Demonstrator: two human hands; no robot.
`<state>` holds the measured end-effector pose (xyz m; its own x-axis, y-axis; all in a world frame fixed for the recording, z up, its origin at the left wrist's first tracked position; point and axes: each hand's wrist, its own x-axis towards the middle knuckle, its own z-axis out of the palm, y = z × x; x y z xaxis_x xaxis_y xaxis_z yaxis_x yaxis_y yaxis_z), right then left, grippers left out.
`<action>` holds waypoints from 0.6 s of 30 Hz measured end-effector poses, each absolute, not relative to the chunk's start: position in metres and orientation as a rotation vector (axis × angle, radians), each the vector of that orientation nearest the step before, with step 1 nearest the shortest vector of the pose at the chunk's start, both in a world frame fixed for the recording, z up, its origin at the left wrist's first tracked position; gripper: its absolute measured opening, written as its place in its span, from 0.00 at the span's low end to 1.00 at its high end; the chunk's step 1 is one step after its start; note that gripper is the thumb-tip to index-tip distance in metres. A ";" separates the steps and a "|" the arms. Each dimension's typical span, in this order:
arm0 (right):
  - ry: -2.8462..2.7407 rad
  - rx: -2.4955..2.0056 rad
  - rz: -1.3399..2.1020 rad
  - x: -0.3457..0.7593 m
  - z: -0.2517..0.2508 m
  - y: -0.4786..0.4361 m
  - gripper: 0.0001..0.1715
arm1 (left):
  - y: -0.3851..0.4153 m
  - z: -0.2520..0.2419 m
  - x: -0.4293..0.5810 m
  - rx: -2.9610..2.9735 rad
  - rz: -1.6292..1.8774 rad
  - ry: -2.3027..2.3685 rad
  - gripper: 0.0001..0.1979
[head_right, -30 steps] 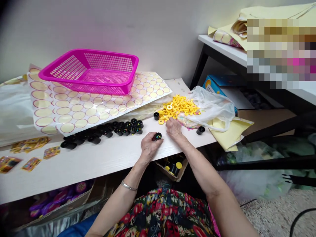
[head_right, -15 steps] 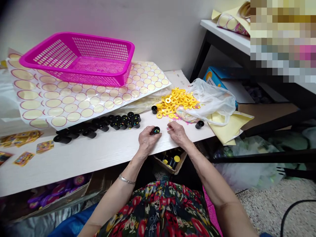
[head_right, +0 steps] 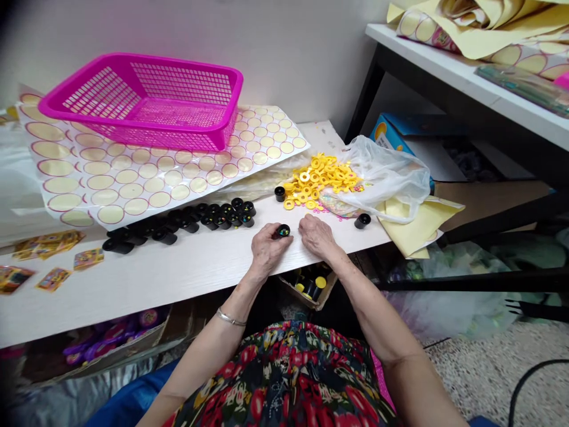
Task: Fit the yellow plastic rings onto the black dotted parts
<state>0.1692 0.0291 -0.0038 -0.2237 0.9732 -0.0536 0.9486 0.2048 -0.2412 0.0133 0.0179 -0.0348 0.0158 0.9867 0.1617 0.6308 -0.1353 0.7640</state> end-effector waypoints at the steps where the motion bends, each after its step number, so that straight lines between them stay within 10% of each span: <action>1: -2.350 -1.944 0.399 0.169 -0.001 0.032 0.14 | 0.018 -0.035 0.013 1.811 0.954 1.649 0.12; 18: -1.977 -2.135 0.494 0.173 0.001 0.043 0.11 | 0.018 -0.034 0.013 1.811 0.954 1.628 0.12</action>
<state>0.1732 0.0431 0.0013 0.0548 0.9920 -0.1134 0.9288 -0.0924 -0.3589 0.0132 0.0183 -0.0342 0.0292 0.9869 0.1584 0.6204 -0.1422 0.7713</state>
